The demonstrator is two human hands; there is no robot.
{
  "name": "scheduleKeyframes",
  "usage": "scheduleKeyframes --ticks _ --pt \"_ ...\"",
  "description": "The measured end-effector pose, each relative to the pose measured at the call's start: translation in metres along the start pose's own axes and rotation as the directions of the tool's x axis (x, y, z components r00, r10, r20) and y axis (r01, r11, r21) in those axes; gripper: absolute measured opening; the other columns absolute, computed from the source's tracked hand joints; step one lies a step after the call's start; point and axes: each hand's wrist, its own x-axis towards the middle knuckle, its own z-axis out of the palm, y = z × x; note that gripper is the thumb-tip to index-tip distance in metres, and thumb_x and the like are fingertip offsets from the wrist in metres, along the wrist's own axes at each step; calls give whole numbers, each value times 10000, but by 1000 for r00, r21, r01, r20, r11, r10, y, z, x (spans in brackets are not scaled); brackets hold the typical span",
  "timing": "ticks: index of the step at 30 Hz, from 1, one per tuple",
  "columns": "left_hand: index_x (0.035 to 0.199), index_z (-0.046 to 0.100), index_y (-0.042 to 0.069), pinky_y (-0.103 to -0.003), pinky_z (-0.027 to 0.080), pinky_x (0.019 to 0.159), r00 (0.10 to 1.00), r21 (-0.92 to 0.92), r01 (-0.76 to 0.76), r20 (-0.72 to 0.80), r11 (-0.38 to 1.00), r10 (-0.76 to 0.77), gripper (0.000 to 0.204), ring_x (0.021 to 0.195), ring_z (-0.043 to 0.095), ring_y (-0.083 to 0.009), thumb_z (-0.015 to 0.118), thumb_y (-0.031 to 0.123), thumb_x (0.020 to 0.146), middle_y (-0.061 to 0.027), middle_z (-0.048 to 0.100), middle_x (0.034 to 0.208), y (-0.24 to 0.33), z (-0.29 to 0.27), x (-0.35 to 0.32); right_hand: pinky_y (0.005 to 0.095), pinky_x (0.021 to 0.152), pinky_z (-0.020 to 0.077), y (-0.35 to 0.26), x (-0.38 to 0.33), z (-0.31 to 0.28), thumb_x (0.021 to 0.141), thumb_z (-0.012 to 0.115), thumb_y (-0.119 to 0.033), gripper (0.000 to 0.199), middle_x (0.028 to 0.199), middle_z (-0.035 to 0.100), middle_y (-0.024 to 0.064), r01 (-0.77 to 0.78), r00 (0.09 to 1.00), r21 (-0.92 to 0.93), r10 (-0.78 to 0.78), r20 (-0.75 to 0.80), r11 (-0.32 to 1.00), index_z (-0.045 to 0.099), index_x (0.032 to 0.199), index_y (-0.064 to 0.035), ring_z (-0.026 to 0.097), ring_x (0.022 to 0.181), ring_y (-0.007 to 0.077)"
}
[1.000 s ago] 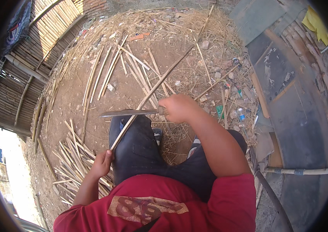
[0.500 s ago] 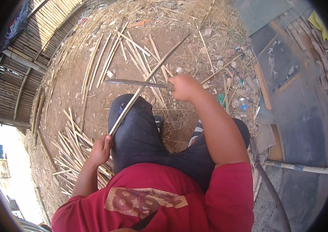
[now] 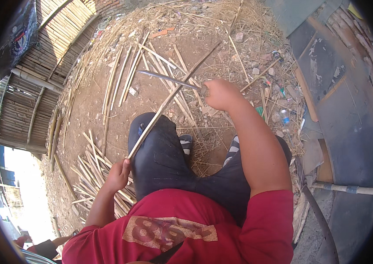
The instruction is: The person shaves a strip of bamboo using a large knife by drawing the blade along the length of the wood while holding it against their leg.
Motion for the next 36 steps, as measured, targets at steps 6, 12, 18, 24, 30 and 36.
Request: scheduleKeyframes --ticks 6,12,18,24,30,36 --pt "889 590 -40 -415 480 673 997 -77 36 69 996 -31 557 672 578 -299 373 425 1106 -187 593 709 -13 12 -2 477 794 564 -7 -9 -1 753 666 -132 300 986 722 190 -81 953 145 33 302 986 705 1046 -83 708 919 372" --pt "893 584 -39 -409 471 652 1000 -132 15 25 991 -11 539 642 551 -299 384 414 1106 -186 570 689 -16 7 -9 470 794 562 -49 -9 0 754 667 -121 231 924 731 165 106 981 -55 -95 170 993 729 976 -104 709 917 372" --pt "865 578 -30 -437 464 649 999 43 -47 -10 998 48 507 644 552 -368 400 382 1102 -223 565 697 -10 10 -12 487 830 556 11 -10 13 758 681 -123 259 967 736 161 -103 976 76 86 198 992 730 1013 -120 699 971 384" --pt "858 575 -22 -437 464 662 999 -16 -24 -42 1000 23 515 642 542 -310 389 390 1105 -187 563 690 -13 7 -15 479 817 556 -13 -4 -1 758 684 -118 274 974 733 159 23 999 -9 -23 35 1000 715 1030 -103 698 959 385" --pt "863 576 -29 -460 462 643 996 108 -70 -49 992 76 490 660 580 -426 415 372 1096 -236 576 695 -25 15 -20 466 773 560 10 -10 -5 757 656 -98 260 956 733 145 -103 976 147 71 205 984 699 1012 -70 711 923 354" --pt "835 537 -17 -371 416 608 997 -43 -61 -45 997 59 551 619 436 -181 378 436 1105 -80 476 649 -27 8 -21 475 826 560 4 -3 -5 770 698 -135 295 992 723 186 1 1000 29 -2 22 1000 704 1056 -60 700 954 383"
